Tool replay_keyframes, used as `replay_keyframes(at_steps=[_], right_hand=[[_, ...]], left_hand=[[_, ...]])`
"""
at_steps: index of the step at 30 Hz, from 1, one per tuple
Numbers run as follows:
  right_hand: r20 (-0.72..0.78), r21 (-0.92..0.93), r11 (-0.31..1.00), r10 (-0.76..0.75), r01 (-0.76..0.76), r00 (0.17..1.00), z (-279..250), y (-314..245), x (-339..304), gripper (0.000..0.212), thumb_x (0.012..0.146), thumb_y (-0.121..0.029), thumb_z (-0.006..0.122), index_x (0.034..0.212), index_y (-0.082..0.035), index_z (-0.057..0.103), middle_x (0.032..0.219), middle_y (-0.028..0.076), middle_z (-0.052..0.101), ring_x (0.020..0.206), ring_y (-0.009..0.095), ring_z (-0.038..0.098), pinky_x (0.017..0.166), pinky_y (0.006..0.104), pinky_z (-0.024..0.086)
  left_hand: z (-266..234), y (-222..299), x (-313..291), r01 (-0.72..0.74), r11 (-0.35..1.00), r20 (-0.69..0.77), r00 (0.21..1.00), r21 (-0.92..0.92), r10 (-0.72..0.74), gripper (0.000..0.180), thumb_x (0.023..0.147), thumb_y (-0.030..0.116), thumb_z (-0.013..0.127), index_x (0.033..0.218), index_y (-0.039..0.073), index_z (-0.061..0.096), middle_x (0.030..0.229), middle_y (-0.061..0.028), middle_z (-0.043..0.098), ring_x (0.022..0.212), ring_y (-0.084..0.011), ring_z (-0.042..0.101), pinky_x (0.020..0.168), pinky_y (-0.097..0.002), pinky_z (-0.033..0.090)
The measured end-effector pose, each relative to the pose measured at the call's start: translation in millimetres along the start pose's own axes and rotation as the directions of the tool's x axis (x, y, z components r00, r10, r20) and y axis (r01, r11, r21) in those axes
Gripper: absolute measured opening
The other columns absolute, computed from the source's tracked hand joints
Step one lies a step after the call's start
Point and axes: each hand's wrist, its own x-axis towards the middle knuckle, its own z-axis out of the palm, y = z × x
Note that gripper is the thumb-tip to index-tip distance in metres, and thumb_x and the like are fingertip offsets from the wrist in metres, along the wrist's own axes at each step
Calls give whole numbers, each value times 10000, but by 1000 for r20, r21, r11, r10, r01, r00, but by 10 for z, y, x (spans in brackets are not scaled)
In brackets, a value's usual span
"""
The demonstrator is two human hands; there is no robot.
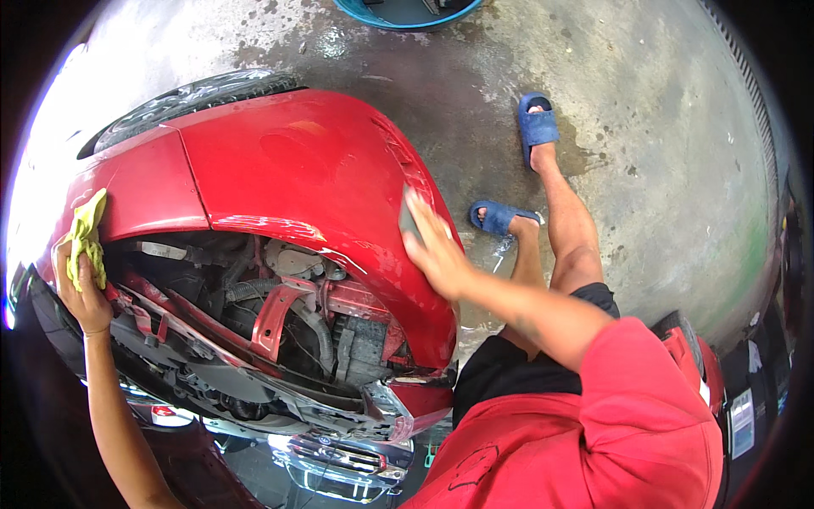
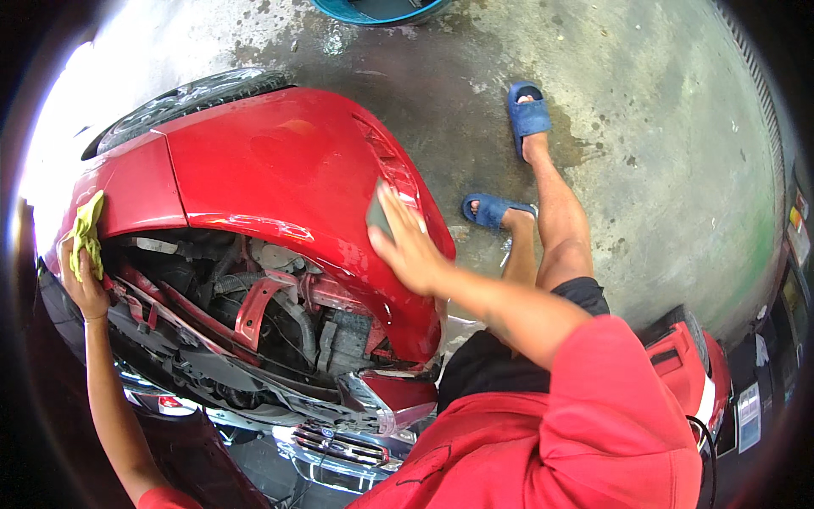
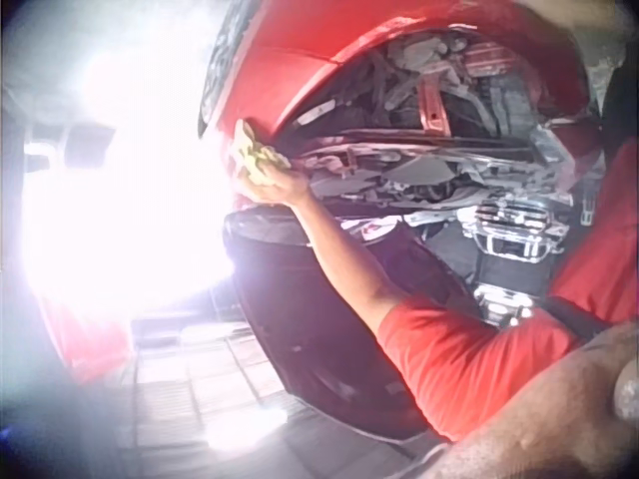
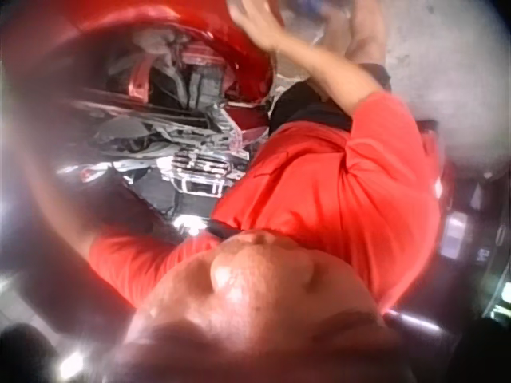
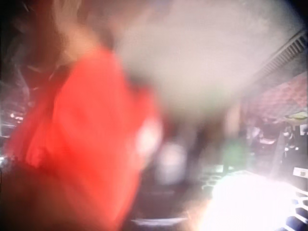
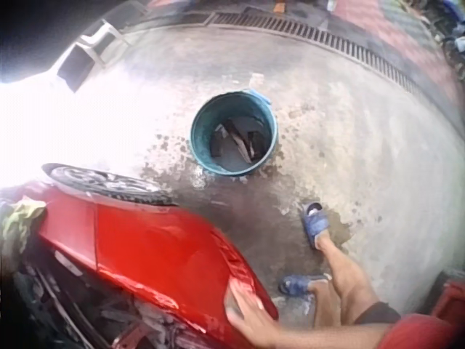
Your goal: The person kneels beside a red car with its hood open and cleans the front bumper. They use a yellow cloth and a small abrasive pad, repeatedly dipping the cloth into a blue bucket of water to wipe and scrub the bumper surface.
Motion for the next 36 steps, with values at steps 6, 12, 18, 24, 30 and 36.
replay_keyframes(at_steps=[6,12,18,24,30,36], right_hand=[[7,56,996,75,-75,997,-162,196,1134,893,1104,-631,326,1668,53,218,1756,264,184,1647,360,162,1325,503,115],[188,-54,997,57,-48,980,-232,-173,110,853,1108,-546,408,1675,51,183,1753,275,177,1655,372,115,1325,498,114],[105,-106,967,242,-231,965,-316,264,2233,956,1080,-719,229,1689,17,181,1779,200,160,1661,299,106,1334,411,113],[223,-92,986,155,-137,962,-173,9,1345,970,1080,-679,342,1683,53,139,1772,252,122,1659,356,89,1330,507,84],[227,-87,983,177,-161,958,-251,-49,1500,971,1081,-671,359,1677,63,138,1767,268,109,1659,354,72,1340,465,60],[98,-14,951,309,-309,946,-281,182,2468,1025,1056,-749,275,1676,59,169,1770,249,131,1662,330,72,1336,465,69]], left_hand=[[109,41,128,-17,999,14,1000,-37,18,362,1053,228,513,1206,-84,617,1183,-201,646,1115,-337,626,1024,-414,453],[-152,-115,-108,-39,998,90,995,54,34,412,1056,256,500,1237,-97,611,1280,-235,636,1193,-371,610,1077,-436,425],[56,-9,47,41,998,62,997,-48,-38,550,1050,380,485,1302,-99,583,1342,-254,605,1270,-390,579,1127,-467,393],[-141,-39,-212,81,996,102,992,-33,-77,575,1017,388,512,1319,-96,586,1390,-279,588,1338,-431,539,1166,-508,363],[-172,47,-159,99,995,89,991,-23,-96,615,999,501,541,1260,-54,592,1368,-296,590,1290,-449,553,1131,-552,376],[-23,60,20,48,999,117,992,-25,-45,655,985,537,539,1246,-60,600,1365,-288,585,1301,-446,550,1125,-542,386]])
